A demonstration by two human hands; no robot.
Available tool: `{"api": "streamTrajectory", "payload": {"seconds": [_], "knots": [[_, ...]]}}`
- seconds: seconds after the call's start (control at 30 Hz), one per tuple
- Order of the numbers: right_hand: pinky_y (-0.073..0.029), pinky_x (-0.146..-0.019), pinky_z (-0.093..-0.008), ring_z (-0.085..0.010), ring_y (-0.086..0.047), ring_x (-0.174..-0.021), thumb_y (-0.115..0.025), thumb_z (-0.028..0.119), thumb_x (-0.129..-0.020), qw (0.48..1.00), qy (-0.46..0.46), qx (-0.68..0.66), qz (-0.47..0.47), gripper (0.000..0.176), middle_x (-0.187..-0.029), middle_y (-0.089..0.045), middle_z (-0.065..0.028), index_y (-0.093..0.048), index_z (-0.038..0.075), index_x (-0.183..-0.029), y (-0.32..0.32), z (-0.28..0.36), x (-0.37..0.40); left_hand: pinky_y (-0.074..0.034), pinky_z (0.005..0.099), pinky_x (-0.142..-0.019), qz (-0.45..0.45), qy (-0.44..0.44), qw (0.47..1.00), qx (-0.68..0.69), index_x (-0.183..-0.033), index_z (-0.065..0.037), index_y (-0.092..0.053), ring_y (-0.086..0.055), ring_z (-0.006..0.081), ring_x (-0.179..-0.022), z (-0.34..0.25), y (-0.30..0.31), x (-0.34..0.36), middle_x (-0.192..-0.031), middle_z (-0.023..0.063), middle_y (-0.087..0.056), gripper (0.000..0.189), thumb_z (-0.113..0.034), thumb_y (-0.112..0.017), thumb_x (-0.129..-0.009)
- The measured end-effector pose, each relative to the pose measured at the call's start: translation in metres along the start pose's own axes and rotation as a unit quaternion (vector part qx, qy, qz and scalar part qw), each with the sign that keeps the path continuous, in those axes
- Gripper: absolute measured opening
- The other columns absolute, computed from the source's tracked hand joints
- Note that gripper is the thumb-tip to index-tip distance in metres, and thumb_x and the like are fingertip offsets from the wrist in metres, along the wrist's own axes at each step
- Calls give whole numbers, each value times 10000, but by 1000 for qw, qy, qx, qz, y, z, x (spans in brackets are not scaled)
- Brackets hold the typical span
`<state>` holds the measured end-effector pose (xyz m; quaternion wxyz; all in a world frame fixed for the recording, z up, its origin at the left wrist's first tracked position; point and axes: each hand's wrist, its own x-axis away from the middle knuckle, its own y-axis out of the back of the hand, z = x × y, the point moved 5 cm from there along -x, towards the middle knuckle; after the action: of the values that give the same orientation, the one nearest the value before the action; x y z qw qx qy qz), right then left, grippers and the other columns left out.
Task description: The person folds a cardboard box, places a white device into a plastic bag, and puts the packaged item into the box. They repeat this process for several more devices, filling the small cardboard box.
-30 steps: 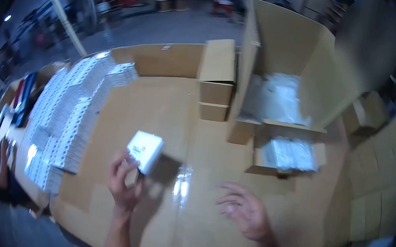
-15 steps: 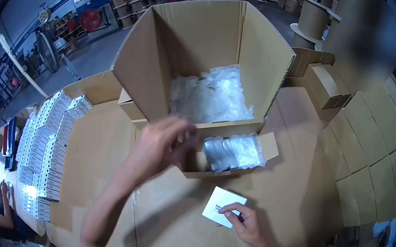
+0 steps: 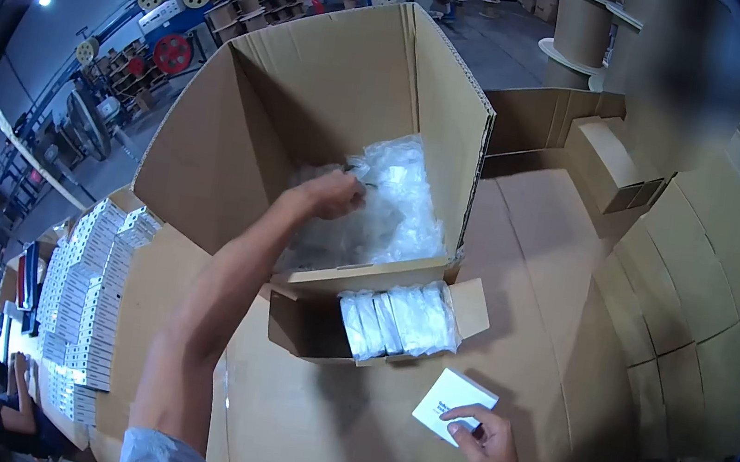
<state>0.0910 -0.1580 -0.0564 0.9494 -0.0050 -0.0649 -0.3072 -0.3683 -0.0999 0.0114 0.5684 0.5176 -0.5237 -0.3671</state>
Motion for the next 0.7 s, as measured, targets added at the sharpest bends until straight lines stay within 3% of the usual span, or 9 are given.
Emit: {"api": "streamTrajectory", "payload": {"seconds": [0.2,0.23,0.33,0.37,0.47,0.53,0.6,0.67,0.7], "knots": [[-364,-522,-193,-6,-487,-620,-680,22,-901,1000,30,-4,0,180,-958,-709,2,-737,50,-1070,-1,42,-10,-516,434,-834,-303,77,917,248,-1041,28,-693,-669,335,-878,10,56,55,-931,212,-666,274,-216,-583,-978],[-406,-559,-195,-29,-540,-695,-701,33,-893,1000,16,-8,5,186,-996,-688,-29,-731,43,-1077,-2,48,-8,-525,377,-834,-252,100,913,306,-1126,37,-651,-651,226,-916,-9,71,76,-986,152,-644,251,-169,-557,-1018],[-455,-592,-207,-74,-587,-749,-720,47,-884,994,104,13,-22,207,-1050,-676,-73,-727,35,-1091,-11,68,-3,-519,300,-810,-339,-18,798,498,-1238,-8,-569,-591,124,-969,-65,83,139,-1083,33,-611,250,-165,-561,-1044],[-525,-690,-244,-135,-632,-896,-749,73,-868,994,110,0,-23,251,-1110,-663,-116,-720,36,-1115,-16,75,0,-512,289,-817,-359,-29,781,511,-1250,-15,-547,-588,115,-970,-75,77,159,-1079,27,-606,246,-138,-568,-1038],[-557,-809,-296,-188,-632,-1035,-788,113,-850,977,204,3,-53,347,-1160,-651,-151,-694,31,-1174,-35,93,6,-482,245,-834,-394,-39,702,592,-1253,-33,-502,-577,82,-992,-113,51,220,-1086,24,-597,257,-39,-588,-1011],[-546,-899,-330,-225,-606,-1136,-829,169,-829,972,222,-48,-60,465,-1230,-628,-171,-660,21,-1236,-49,104,12,-477,252,-883,-388,-50,688,611,-1249,-30,-504,-580,95,-1024,-134,19,257,-1109,30,-602,253,-30,-583,-1009],[-548,-906,-335,-203,-613,-1128,-867,248,-814,968,224,-75,-86,649,-1233,-626,-154,-578,-28,-1326,-63,101,15,-488,286,-951,-389,-57,619,680,-1246,-13,-488,-601,136,-1099,-161,-14,287,-1159,66,-611,276,21,-586,-990],[-543,-883,-316,-165,-633,-1045,-867,277,-823,969,232,-6,-89,672,-1196,-647,-117,-562,-30,-1336,-77,99,21,-496,290,-936,-426,-21,581,693,-1234,0,-496,-611,134,-1069,-189,-42,315,-1132,75,-633,279,31,-603,-978],[-539,-864,-306,-150,-634,-1007,-855,276,-838,972,210,-75,-72,619,-1156,-661,-101,-585,-28,-1306,-90,85,25,-501,294,-933,-423,-18,564,708,-1227,1,-500,-615,136,-1064,-200,-57,325,-1120,73,-637,273,34,-605,-977]]}}
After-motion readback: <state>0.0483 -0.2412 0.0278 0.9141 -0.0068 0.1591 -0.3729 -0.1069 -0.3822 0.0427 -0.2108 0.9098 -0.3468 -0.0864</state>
